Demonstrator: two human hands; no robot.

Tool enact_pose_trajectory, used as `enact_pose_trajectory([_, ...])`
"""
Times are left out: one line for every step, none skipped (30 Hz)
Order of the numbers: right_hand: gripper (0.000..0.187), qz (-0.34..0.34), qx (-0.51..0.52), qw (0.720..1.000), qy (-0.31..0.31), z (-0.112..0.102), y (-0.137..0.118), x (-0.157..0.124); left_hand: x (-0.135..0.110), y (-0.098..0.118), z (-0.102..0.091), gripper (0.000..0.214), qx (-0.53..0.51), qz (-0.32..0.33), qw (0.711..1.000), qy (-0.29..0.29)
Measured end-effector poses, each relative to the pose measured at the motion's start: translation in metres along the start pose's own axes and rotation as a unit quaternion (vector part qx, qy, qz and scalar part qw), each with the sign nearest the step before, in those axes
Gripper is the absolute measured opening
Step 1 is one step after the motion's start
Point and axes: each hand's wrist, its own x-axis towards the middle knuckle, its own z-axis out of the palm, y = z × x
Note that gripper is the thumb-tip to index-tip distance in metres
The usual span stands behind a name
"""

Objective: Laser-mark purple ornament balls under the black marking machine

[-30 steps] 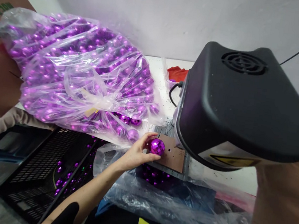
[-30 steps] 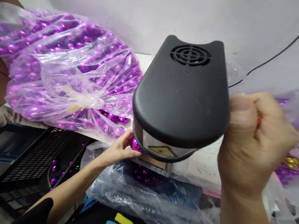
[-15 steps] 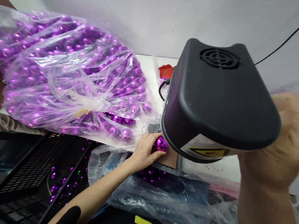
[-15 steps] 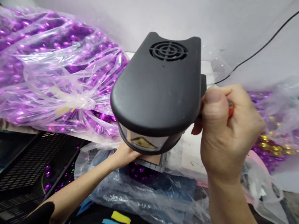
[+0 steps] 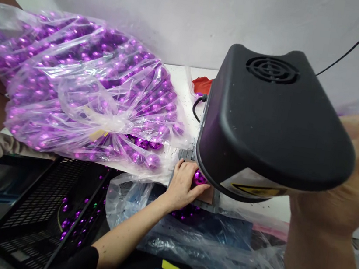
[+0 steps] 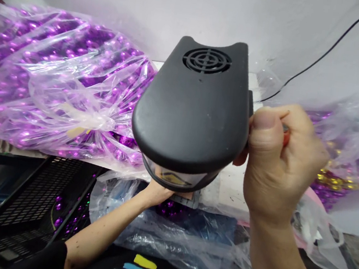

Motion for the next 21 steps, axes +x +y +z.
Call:
enact_pose_trajectory([0.044,-0.004,0.008,1.000,0.005,0.000,0.001,0.000,0.000,-0.001,0.002,0.039,-0.001,-0.003,1.000,0.005])
enact_pose_trajectory([0.047,-0.007,0.014,1.000,0.009,0.000,0.001,0.001,0.000,-0.003,0.005,0.040,-0.003,-0.004,1.000,0.010])
enact_pose_trajectory([0.049,-0.004,0.020,1.000,0.011,0.000,0.001,0.002,0.000,-0.005,0.007,0.041,-0.008,-0.008,1.000,0.015])
enact_pose_trajectory([0.051,0.002,0.025,1.000,0.008,-0.001,0.000,0.002,0.000,-0.006,0.008,0.042,-0.014,-0.012,1.000,0.019])
enact_pose_trajectory([0.052,0.013,0.026,1.000,0.003,-0.002,-0.001,0.002,0.000,-0.007,0.009,0.041,-0.020,-0.017,0.999,0.019])
enact_pose_trajectory([0.052,0.023,0.020,1.000,-0.001,-0.004,-0.002,0.001,0.000,-0.007,0.009,0.040,-0.024,-0.021,0.999,0.018])
enact_pose_trajectory([0.051,0.028,0.009,1.000,-0.004,-0.005,-0.003,-0.001,0.001,-0.007,0.009,0.038,-0.025,-0.023,0.999,0.014])
enact_pose_trajectory([0.049,0.025,-0.010,1.000,-0.002,-0.007,-0.005,-0.004,0.001,-0.005,0.007,0.035,-0.020,-0.023,0.999,0.009])
enact_pose_trajectory([0.047,0.012,-0.036,0.999,0.007,-0.009,-0.006,-0.008,0.002,-0.004,0.006,0.033,-0.011,-0.022,1.000,0.005])
enact_pose_trajectory([0.044,-0.005,-0.066,0.998,0.017,-0.012,-0.007,-0.013,0.003,-0.001,0.003,0.032,-0.001,-0.020,1.000,0.002])
enact_pose_trajectory([0.040,-0.026,-0.094,0.995,0.027,-0.014,-0.007,-0.019,0.003,0.001,0.001,0.030,0.008,-0.019,1.000,-0.001])
enact_pose_trajectory([0.035,-0.054,-0.113,0.992,0.034,-0.017,-0.007,-0.025,0.004,0.004,-0.001,0.029,0.015,-0.018,1.000,-0.003])
enact_pose_trajectory([0.031,-0.076,-0.124,0.989,0.030,-0.020,-0.007,-0.032,0.005,0.006,-0.002,0.029,0.019,-0.018,1.000,-0.004])
enact_pose_trajectory([0.029,-0.093,-0.126,0.987,0.019,-0.023,-0.007,-0.038,0.005,0.008,-0.004,0.029,0.020,-0.018,1.000,-0.005])
enact_pose_trajectory([0.029,-0.103,-0.124,0.987,0.003,-0.027,-0.007,-0.044,0.005,0.009,-0.005,0.029,0.019,-0.018,1.000,-0.006])
enact_pose_trajectory([0.032,-0.110,-0.124,0.986,-0.012,-0.030,-0.008,-0.048,0.005,0.010,-0.005,0.029,0.019,-0.017,1.000,-0.008])
enact_pose_trajectory([0.035,-0.111,-0.130,0.985,-0.032,-0.035,-0.009,-0.052,0.005,0.010,-0.006,0.030,0.020,-0.016,1.000,-0.011])
enact_pose_trajectory([0.037,-0.113,-0.140,0.982,-0.054,-0.038,-0.010,-0.056,0.005,0.010,-0.006,0.032,0.020,-0.015,1.000,-0.015])
enact_pose_trajectory([0.037,-0.119,-0.151,0.978,-0.081,-0.042,-0.010,-0.059,0.005,0.010,-0.006,0.035,0.020,-0.013,1.000,-0.018])
enact_pose_trajectory([0.035,-0.125,-0.160,0.974,-0.104,-0.045,-0.011,-0.061,0.005,0.010,-0.006,0.038,0.020,-0.012,1.000,-0.021])
enact_pose_trajectory([0.033,-0.123,-0.165,0.970,-0.128,-0.048,-0.011,-0.063,0.005,0.010,-0.006,0.040,0.020,-0.012,0.999,-0.024])
